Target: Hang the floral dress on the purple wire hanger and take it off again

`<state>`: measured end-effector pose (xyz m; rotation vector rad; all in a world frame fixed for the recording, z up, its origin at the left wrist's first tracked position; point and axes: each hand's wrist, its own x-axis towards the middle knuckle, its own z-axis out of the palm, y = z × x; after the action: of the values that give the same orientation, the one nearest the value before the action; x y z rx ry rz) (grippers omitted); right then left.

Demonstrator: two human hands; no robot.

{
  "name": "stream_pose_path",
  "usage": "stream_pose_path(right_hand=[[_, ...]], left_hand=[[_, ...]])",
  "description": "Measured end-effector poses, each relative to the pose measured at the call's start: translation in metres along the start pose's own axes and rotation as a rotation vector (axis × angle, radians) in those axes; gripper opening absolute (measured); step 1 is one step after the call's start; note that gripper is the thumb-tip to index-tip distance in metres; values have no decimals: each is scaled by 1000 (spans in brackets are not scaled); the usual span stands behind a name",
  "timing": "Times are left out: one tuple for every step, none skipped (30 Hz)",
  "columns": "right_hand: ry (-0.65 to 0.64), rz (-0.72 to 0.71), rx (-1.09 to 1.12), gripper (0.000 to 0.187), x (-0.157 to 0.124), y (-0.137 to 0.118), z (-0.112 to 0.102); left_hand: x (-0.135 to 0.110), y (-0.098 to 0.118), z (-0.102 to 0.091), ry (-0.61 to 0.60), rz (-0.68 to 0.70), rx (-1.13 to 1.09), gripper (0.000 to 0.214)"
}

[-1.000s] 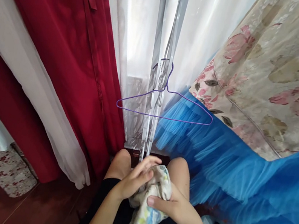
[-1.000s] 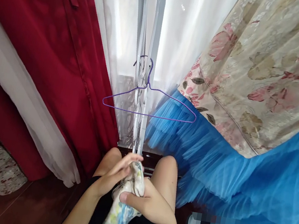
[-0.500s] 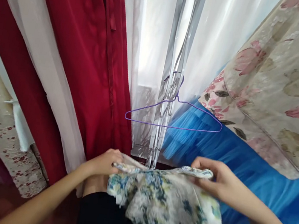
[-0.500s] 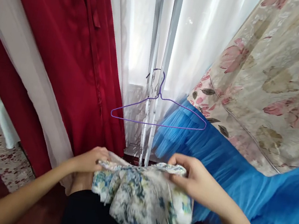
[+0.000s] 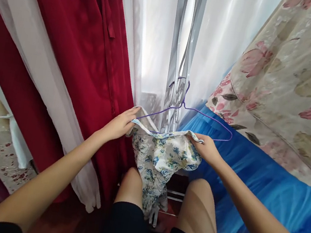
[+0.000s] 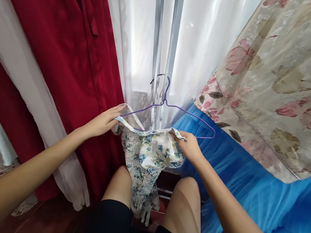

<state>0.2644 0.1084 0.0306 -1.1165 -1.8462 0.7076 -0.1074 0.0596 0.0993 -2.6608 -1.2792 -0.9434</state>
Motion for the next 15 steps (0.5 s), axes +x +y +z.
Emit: stream_pose_path(right_hand=[[-9,10,18,56,-4,-1,0],[-21,19,36,56,-8,-2,0],[-36,24,49,56,-12,-3,-2],[-58,20,56,56,-17,-5,-3],[-76,2,50,54,-21,-5,-6],[-81,-31,28,51,-27,-5,-9],[-60,-74,-11,46,-33,-4,-13],[-9,-118,-64,39,-39,-2,-18],[69,-153,-126,33,-45,1,-25],[165,-170,-183,33,-51,5,-32],[268,-169,-229,40,-55,9,-41],[356,-156,-260,48,-58,13,-49],[422,-141,-285,55,-59,17,-58],[467,-132,-305,61,-58,20,-67],[498,-134,-324,69,-55,21,-75]], left_hand=[[6,10,6,13,27,7,26],[12,21,13,22,54,6,24],[18,32,20,36,76,0,20],[24,43,27,54,85,-10,17],[29,53,34,87,82,-20,13],[34,61,41,135,68,-30,12],[38,68,46,199,50,-39,14],[40,71,51,265,36,-46,19],[42,74,54,322,30,-52,25],[42,74,56,365,31,-56,32],[42,74,57,394,35,-56,37],[42,73,57,407,38,-52,42],[41,72,56,409,41,-45,44],[40,72,54,402,45,-38,43],[40,72,52,394,52,-32,40]])
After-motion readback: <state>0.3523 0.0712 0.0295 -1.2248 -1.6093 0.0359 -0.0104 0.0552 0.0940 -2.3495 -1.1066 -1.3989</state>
